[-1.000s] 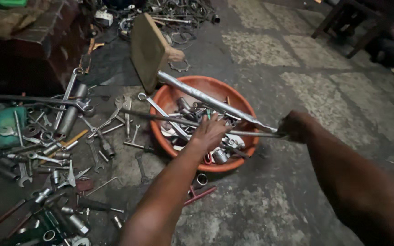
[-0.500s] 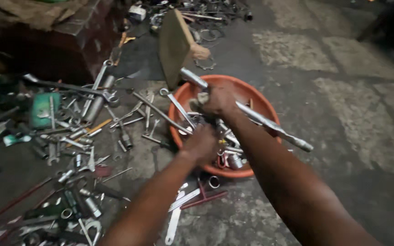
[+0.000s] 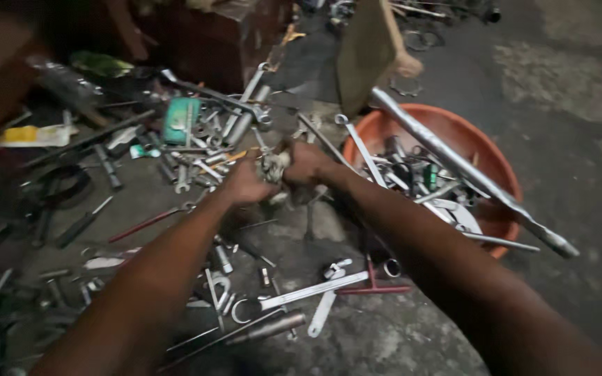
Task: The person sits on the floor and wipes various metal tools, including wrenches and sockets, with a cloth. They pick up each tool from a pile, clean it, and place it into a red plastic basin.
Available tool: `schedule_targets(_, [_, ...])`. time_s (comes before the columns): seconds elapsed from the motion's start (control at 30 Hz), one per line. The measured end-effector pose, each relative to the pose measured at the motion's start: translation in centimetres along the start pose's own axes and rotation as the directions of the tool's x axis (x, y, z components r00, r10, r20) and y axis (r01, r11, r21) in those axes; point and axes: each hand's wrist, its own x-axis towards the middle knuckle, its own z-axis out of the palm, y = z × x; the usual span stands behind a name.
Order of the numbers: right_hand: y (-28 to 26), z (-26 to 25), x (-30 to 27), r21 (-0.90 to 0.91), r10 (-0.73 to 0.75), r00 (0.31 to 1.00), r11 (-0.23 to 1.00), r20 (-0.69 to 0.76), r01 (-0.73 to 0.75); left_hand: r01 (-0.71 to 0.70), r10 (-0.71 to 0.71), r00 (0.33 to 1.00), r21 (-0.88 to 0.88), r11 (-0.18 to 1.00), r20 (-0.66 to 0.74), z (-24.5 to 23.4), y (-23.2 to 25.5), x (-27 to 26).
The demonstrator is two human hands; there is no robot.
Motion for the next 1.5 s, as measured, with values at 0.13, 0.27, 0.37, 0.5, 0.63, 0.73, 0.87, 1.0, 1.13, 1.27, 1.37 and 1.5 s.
schedule_targets(0.13, [-0.6,2.0,1.7,0.203,0.032,0.989,0.979,-0.147,-0.002,0.236,-0.168,0.959,-0.312,0.921,0.230,-2.2,-1.5,-0.8])
schedule_targets(0.27, [0.4,-0.5,0.8,-0.188,-0.239,0.963,0.959,-0.126,0.213,0.377,-0.333,0.926,-0.386,0.842,0.180,-6.6,-0.5,-2.7])
schedule_targets(0.37, [2.9,-1.1,-0.7,-0.406,0.148,0.964,0.913,0.222,-0.047,0.472,-0.390,0.880,-0.579,0.665,0.270,-10.8,1.1,-5.0])
schedule_targets(0.5, [8.8,3.2,-8.1,-0.191,-0.450,0.781,0.801,0.433,0.567,0.568,-0.382,0.814,-0.736,0.368,0.437,-14.6,2.0,-8.3])
schedule_targets(0.63, [8.2,9.8,-12.2,-0.637,0.189,0.758,0.685,0.624,0.354,0.641,-0.330,0.765,-0.707,0.300,0.553,-15.5,1.6,-9.6])
schedule_targets(0.73, [6.9,10.0,-14.4,-0.719,0.212,0.767,0.559,0.606,0.414,0.643,-0.335,0.762,-0.710,0.288,0.554,-15.9,0.4,-10.6])
schedule_targets(0.87, [4.7,7.9,-14.6,-0.720,0.180,0.774,0.535,0.607,0.441,0.656,-0.426,0.749,-0.660,0.367,0.508,-17.2,-1.1,-11.3])
schedule_targets(1.0, [4.7,7.8,-14.6,-0.691,0.165,0.770,0.583,0.616,0.427,0.647,-0.544,0.730,-0.674,0.355,0.414,-19.1,-0.3,-12.0])
schedule_targets(1.13, [6.6,10.2,-15.6,-0.648,-0.002,0.827,0.621,0.562,0.442,0.586,-0.556,0.759,-0.727,0.358,0.338,-21.4,0.2,-13.0])
schedule_targets(1.27, [8.2,11.8,-14.8,-0.679,0.017,0.832,0.587,0.555,0.441,0.468,-0.489,0.823,-0.832,0.298,0.288,-22.8,-1.0,-13.1])
schedule_targets(1.37, [9.5,11.9,-12.3,-0.688,0.096,0.804,0.583,0.587,0.433,0.459,-0.423,0.840,-0.861,0.218,0.340,-23.2,-1.7,-12.7])
schedule_targets(1.5, [6.9,10.7,-5.7,-0.594,-0.004,0.933,0.770,0.361,0.233,0.344,-0.500,0.850,-0.895,0.283,0.169,-22.6,-1.9,-11.5])
